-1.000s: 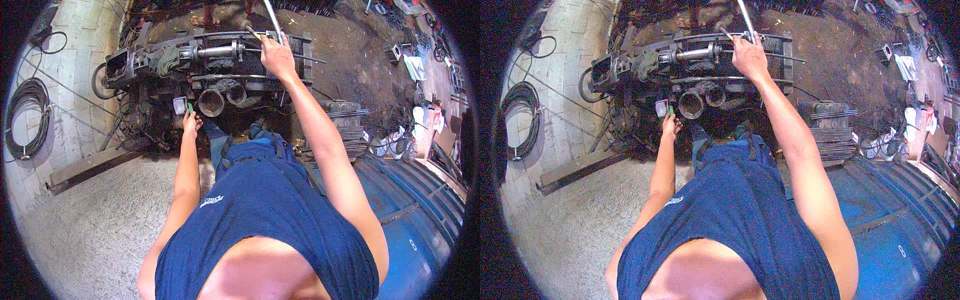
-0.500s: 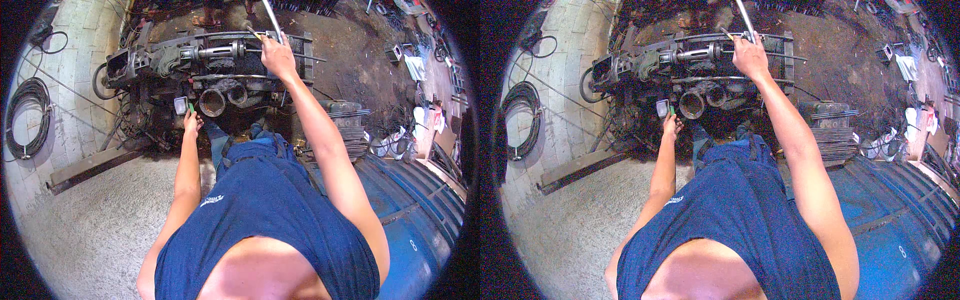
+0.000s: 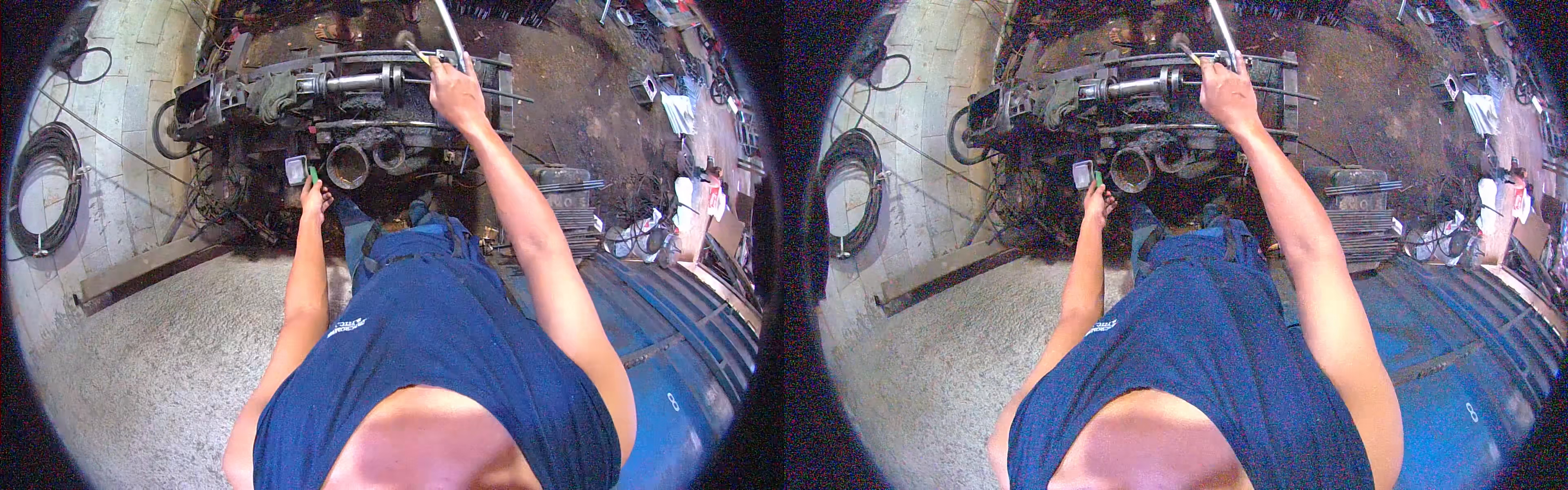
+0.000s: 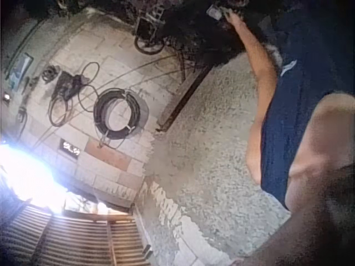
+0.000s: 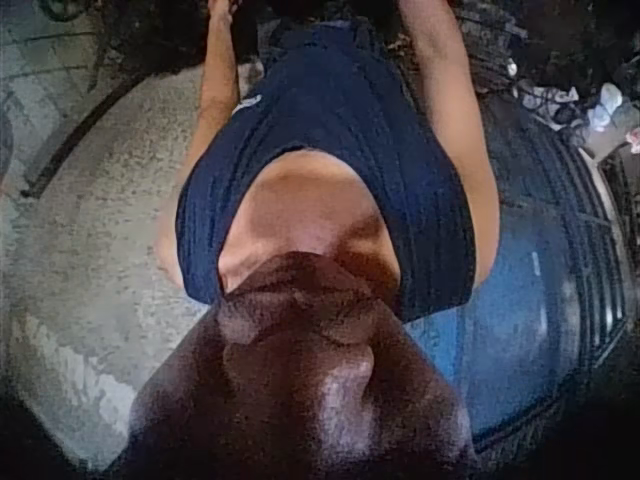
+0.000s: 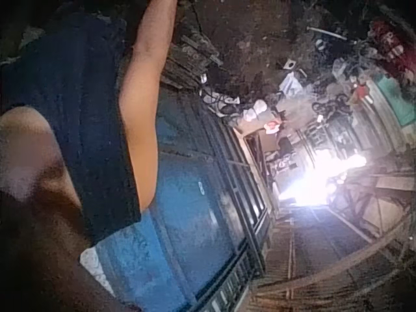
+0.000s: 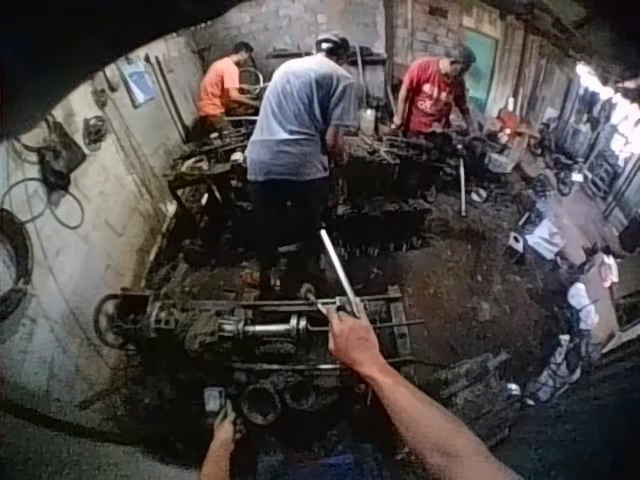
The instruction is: Clean and maintain an industrial metal-shaping machine using a brush and a cleaning rod.
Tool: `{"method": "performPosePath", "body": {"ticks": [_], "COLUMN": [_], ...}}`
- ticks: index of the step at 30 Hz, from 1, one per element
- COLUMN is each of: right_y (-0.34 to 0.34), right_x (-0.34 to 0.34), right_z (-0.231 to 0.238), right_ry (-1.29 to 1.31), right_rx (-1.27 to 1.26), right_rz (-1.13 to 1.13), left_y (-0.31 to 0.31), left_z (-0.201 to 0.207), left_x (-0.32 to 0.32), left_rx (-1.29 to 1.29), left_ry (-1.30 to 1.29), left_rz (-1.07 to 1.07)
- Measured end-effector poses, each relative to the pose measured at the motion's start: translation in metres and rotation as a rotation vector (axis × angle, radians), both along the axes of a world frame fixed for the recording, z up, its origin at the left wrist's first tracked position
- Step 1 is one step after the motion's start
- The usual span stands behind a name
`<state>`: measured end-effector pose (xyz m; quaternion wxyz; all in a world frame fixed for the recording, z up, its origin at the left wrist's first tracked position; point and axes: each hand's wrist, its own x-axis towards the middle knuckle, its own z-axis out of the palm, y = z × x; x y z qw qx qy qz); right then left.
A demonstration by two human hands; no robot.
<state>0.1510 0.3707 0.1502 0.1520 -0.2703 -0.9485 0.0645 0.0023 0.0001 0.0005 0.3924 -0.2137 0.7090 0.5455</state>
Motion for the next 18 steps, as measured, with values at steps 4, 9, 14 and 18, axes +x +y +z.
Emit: {"method": "performPosePath", "body": {"ticks": [4, 9, 14, 18], "right_y": [-0.040, -0.092, -0.097, -0.091], "right_x": [0.003, 0.003, -0.007, -0.021], "right_z": [-0.011, -0.056, -0.058, -0.050], "right_ry": [0.329, 0.388, 0.034, -0.057], "right_rx": [-0.201, -0.546, -0.586, -0.529], "right_rz": [-0.069, -0.328, -0.325, -0.318], "left_y": [-0.002, -0.005, -0.006, -0.007], "left_z": [0.001, -0.001, -0.003, -0.005], "left_x": [0.000, -0.001, -0.004, -0.004], "left_rx": [-0.012, 0.018, 0.007, 0.026], "left_ry": [-0.006, -0.007, -0.020, -0.009], "left_rz": [0.003, 0.008, -0.001, -0.027]}}
